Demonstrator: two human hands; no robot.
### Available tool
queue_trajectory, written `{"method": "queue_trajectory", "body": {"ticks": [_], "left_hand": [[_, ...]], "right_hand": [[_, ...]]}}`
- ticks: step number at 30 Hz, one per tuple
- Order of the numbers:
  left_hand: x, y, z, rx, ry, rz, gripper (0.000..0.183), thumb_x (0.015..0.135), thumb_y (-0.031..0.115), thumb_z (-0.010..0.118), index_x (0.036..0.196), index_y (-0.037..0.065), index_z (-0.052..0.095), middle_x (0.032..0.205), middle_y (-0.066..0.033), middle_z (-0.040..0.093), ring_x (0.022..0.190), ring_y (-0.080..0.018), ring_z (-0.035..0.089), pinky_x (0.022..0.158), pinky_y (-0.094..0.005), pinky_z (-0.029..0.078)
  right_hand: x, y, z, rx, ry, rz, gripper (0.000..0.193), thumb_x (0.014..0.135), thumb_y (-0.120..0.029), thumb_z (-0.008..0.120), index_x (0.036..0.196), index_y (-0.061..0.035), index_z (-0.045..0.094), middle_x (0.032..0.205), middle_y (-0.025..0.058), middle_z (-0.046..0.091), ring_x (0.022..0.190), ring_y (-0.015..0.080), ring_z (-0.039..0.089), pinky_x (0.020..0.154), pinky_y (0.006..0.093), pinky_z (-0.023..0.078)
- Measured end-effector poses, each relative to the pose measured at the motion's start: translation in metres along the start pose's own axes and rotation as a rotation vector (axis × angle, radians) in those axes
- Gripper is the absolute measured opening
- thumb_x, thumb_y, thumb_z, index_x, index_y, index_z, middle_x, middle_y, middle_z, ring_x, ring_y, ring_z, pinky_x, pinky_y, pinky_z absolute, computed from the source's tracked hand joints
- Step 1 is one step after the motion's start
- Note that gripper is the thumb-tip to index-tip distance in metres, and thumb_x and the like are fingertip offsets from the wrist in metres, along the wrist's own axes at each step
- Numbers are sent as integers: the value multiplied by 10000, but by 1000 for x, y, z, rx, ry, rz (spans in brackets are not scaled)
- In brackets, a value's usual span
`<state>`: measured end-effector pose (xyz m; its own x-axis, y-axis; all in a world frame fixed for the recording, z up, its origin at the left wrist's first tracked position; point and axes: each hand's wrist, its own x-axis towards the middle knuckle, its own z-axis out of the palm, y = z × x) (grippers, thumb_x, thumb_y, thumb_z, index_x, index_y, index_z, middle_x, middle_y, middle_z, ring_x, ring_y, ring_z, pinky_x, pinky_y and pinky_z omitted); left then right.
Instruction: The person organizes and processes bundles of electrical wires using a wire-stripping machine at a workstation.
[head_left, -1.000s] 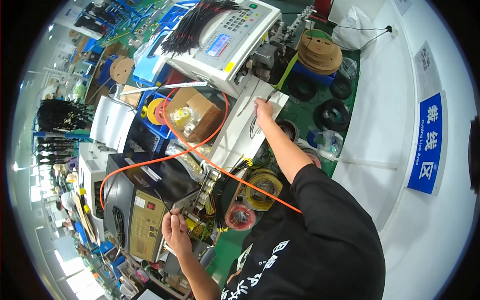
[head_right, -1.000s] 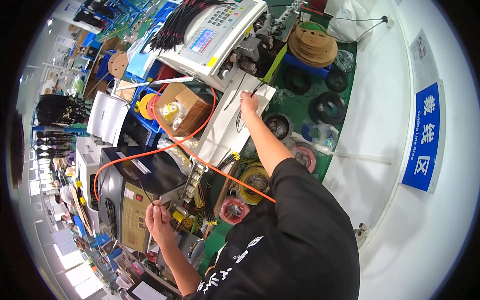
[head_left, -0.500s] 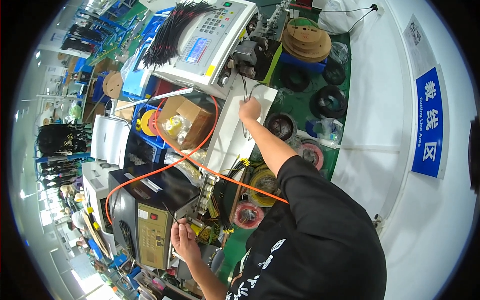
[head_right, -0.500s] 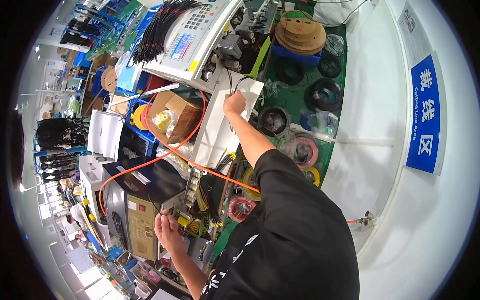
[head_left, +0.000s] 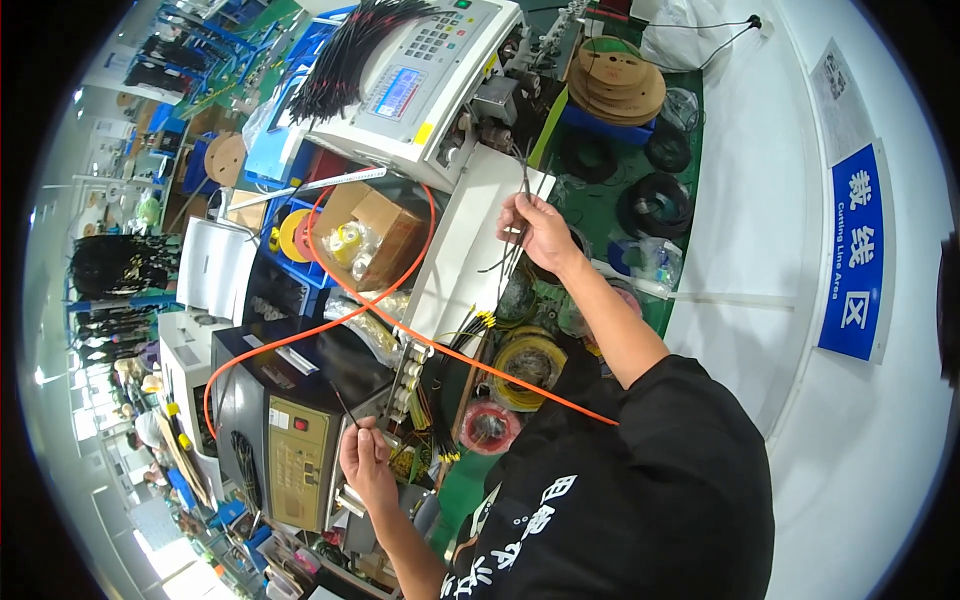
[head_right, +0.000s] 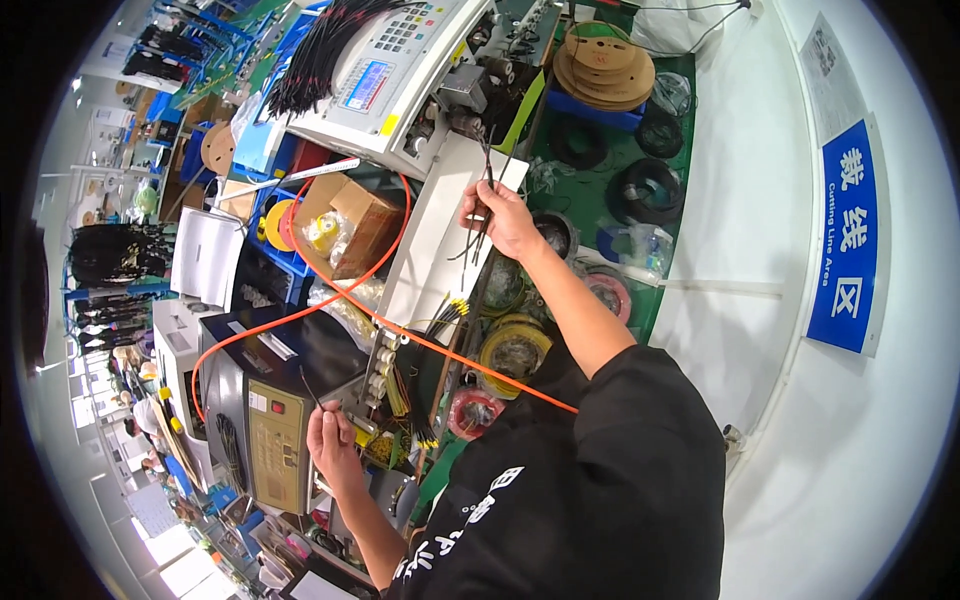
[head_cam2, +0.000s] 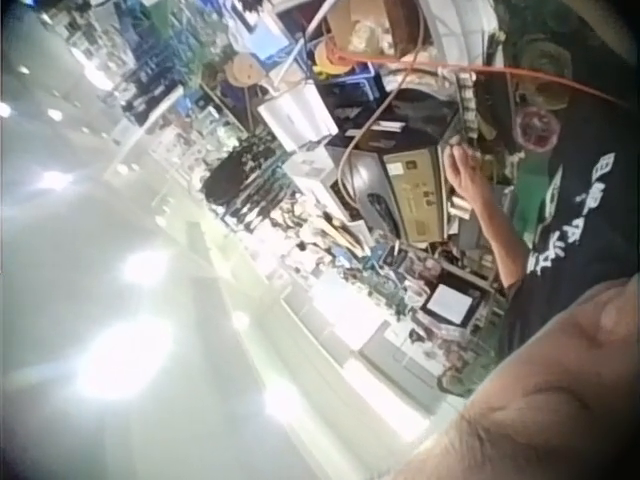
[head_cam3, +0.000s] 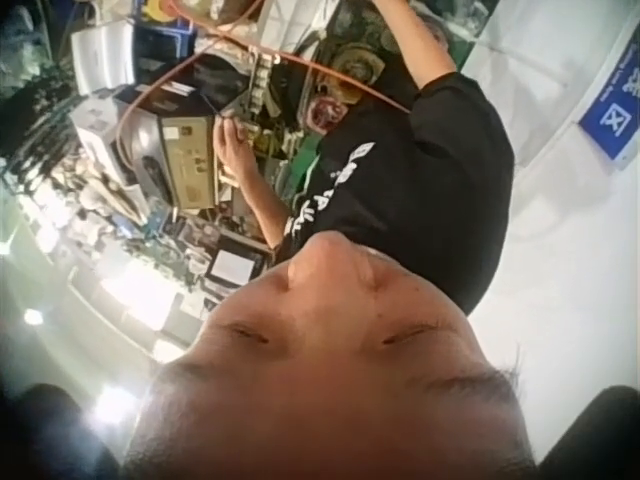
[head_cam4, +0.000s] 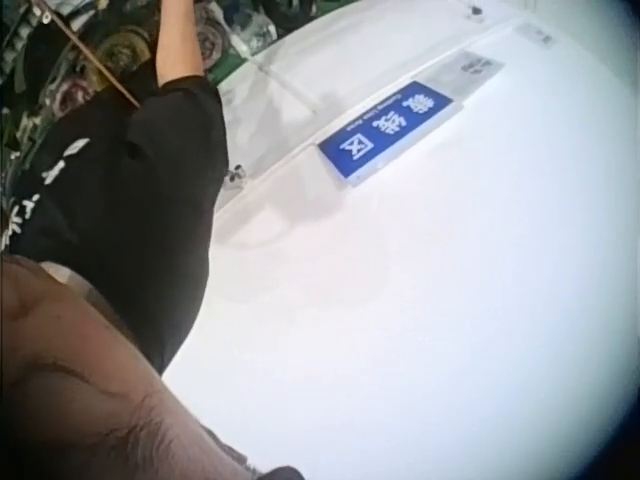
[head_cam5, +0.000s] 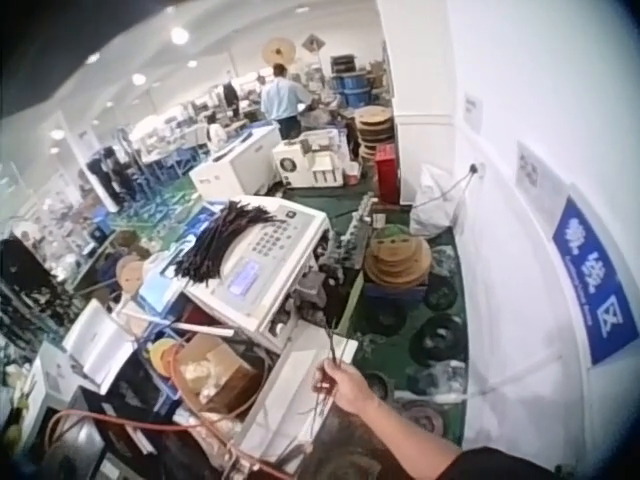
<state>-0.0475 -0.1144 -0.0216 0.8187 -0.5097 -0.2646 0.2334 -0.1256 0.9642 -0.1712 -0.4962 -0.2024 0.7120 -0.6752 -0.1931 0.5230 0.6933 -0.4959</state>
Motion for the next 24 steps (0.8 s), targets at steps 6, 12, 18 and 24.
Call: {"method": "queue_trajectory", "body": {"ticks": [6, 12, 18, 24], "left_hand": [[1, -3, 0, -13, -34, 8, 198, 1012, 140, 555, 1109, -23, 611, 754, 6, 497, 638, -46, 389, 543, -177, 302], [-3, -5, -6, -40, -30, 21, 199, 1012, 136, 553, 1108, -29, 609, 749, 7, 490, 637, -46, 386, 541, -185, 300], [-5, -9, -11, -24, -18, 23, 201, 1018, 136, 536, 1109, -30, 605, 738, 16, 479, 624, -45, 378, 538, -190, 288], [-10, -13, -15, -44, 11, 10, 198, 1020, 136, 531, 1108, -24, 608, 730, 23, 481, 609, -43, 378, 532, -186, 287]], "right_hand": [[-6, -7, 11, 14, -115, -25, 240, 1037, -250, 516, 1050, -35, 621, 768, -19, 499, 640, 81, 404, 600, 240, 373], [-10, -10, 27, -59, -56, -13, 287, 1053, -303, 483, 1105, -45, 599, 690, -56, 380, 569, 39, 294, 517, 204, 284], [-9, 0, 28, -97, -44, 19, 276, 1048, -296, 496, 1022, -34, 579, 671, -61, 408, 523, 32, 298, 477, 197, 258], [-12, 18, 28, -148, 45, 75, 274, 1035, -292, 518, 951, -38, 575, 641, -73, 403, 499, 29, 306, 453, 200, 244]]}}
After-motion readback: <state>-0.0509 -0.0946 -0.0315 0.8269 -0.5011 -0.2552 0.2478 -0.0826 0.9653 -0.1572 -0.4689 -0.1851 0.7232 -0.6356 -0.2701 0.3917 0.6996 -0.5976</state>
